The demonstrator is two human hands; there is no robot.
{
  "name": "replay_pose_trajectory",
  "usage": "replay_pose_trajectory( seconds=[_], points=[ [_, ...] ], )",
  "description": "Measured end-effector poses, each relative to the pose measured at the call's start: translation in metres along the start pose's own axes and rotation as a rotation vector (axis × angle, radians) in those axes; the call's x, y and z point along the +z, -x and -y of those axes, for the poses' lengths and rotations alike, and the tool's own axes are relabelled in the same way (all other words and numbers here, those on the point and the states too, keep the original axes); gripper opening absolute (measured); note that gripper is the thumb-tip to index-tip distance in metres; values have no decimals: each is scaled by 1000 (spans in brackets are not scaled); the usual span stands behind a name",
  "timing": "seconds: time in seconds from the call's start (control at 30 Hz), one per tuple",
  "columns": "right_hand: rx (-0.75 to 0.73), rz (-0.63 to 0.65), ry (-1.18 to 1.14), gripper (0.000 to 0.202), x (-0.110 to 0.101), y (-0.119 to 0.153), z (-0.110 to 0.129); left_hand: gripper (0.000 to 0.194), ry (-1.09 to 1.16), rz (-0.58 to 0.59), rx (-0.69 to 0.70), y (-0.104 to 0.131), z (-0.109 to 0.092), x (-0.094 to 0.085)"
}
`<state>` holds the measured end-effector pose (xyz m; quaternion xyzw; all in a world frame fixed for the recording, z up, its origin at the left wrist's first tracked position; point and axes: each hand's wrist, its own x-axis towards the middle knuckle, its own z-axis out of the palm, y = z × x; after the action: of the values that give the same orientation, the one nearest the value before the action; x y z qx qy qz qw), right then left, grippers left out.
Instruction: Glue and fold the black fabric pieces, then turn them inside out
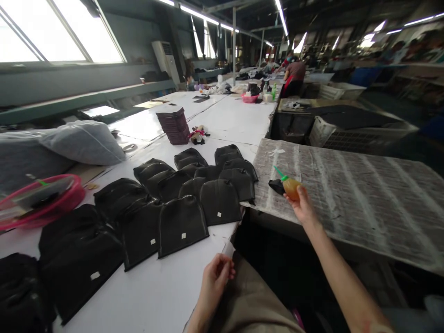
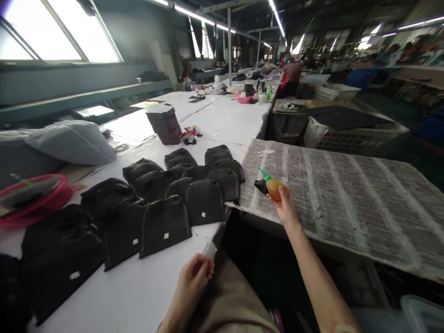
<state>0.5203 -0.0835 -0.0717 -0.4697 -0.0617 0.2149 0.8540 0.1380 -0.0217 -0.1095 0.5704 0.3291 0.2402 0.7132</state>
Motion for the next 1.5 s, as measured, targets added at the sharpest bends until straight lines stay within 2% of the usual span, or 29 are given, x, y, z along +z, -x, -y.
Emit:
replay_pose_trajectory(
  seconds=[0.2, 0.43, 0.53, 0.63, 0.7, 0.8, 0.87, 0.97, 1.03, 1.23, 1.4, 1.5],
  points=[
    [-65, -9, 1, 51, 22, -11, -18, 34, 83, -11, 19, -3, -3, -5],
    [-59, -74, -12, 51, 25, -7, -8, 40, 145, -6, 26, -2, -4, -9],
    [3, -48, -7, 52, 26, 18, 0, 41, 150, -11, 19, -5, -2, -7],
    [108, 30, 23, 57, 33, 62, 0, 37, 83, -51, 62, -6, -7, 1],
    [196, 99, 51, 55, 43, 97, -7, 35, 2, -99, 155, -5, -17, 8],
    [349, 237, 90, 50, 62, 149, -24, 50, -113, -192, 339, -2, -35, 15],
    [426, 303, 100, 48, 75, 177, -37, 52, -169, -258, 398, 0, -43, 14],
    [513, 358, 94, 46, 92, 206, -52, 24, -186, -374, 381, 6, -46, 5],
    [566, 373, 86, 47, 101, 218, -57, 11, -133, -432, 351, 11, -44, -6],
    [701, 265, 11, 52, 115, 229, -64, 21, 217, -426, 262, 35, -45, -32],
    [740, 291, -5, 49, 119, 235, -72, 28, 581, -421, 147, 43, -41, -34],
    [730, 315, 0, 47, 122, 241, -74, 34, 663, -482, 73, 42, -34, -31]
  ],
)
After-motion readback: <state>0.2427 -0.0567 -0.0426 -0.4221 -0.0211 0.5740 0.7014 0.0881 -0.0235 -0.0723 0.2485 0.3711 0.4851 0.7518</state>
